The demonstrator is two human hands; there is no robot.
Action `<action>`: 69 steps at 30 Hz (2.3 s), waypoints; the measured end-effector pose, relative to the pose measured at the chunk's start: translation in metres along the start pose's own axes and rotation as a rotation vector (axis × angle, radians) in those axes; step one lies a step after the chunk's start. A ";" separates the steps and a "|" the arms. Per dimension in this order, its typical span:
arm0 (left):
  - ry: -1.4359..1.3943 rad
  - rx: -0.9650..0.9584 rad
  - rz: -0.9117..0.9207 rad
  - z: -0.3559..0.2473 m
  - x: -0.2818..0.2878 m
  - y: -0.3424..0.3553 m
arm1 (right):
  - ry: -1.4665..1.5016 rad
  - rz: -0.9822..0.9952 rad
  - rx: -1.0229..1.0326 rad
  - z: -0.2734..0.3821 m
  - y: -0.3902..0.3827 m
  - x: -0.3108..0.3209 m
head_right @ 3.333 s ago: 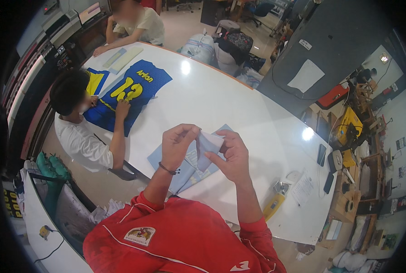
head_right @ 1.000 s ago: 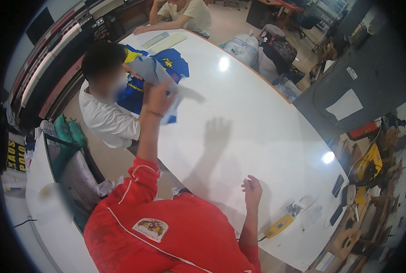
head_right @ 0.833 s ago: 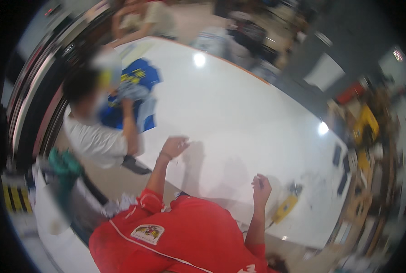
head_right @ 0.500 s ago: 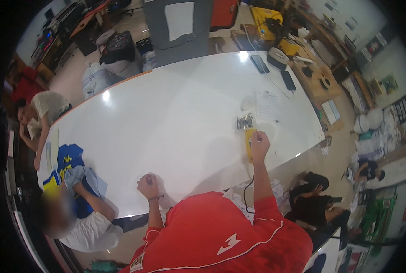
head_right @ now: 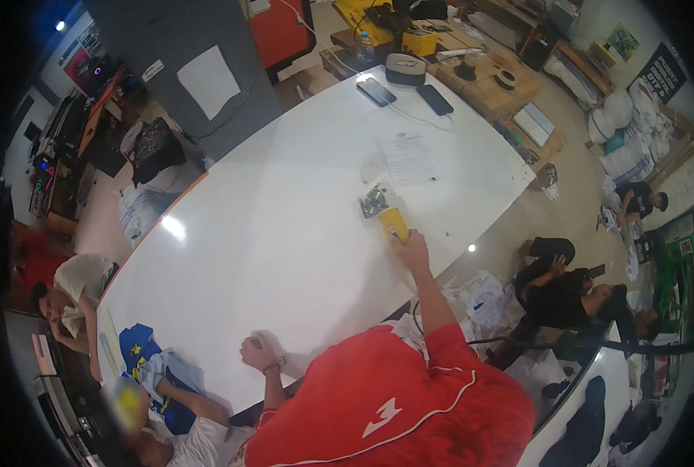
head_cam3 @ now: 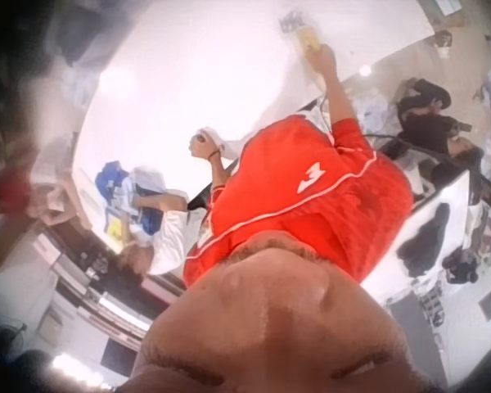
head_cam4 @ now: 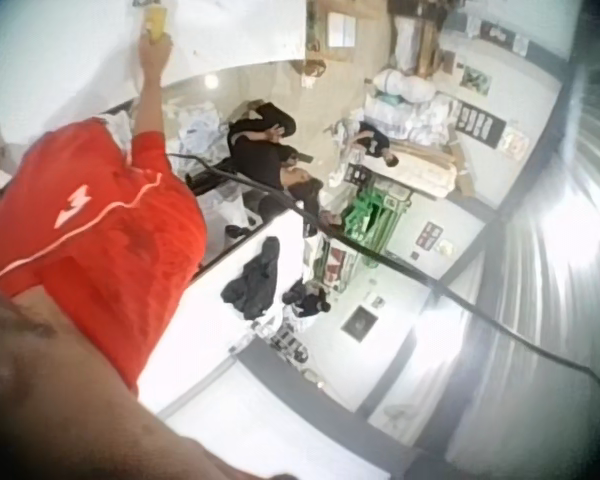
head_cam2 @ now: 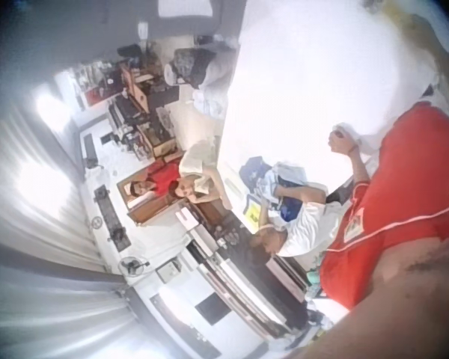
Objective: The person lays out a blue sports jersey on a white table, retrieves a paper template from a box, and uses a rotary cutter to cut the jersey along the template's outline. The person then folds the cut fabric and places it aside.
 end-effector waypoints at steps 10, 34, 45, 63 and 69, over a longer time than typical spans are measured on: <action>0.158 0.271 0.040 0.010 -0.024 0.003 | -0.004 -0.188 -0.018 -0.071 0.044 0.099; 0.138 0.374 -0.160 -0.209 -0.087 0.003 | -0.411 -0.691 0.451 0.061 0.273 0.249; 0.111 0.401 -0.214 -0.212 -0.082 -0.005 | -0.613 0.074 0.820 0.182 0.333 0.058; -0.844 0.022 -0.044 -0.413 -0.074 0.060 | -0.155 0.284 0.932 0.207 0.257 0.144; -0.813 -0.289 -0.121 -0.498 0.013 0.076 | 0.097 0.405 1.368 0.188 0.081 0.149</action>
Point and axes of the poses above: each hand's wrist, its own y-axis towards the middle knuckle, its own x-axis out of the back of the hand, z = x × y, the point moved 8 cm from there along y, towards the middle knuckle, and after that the axes turned 14 degrees about -x, right-handed, at the moved point
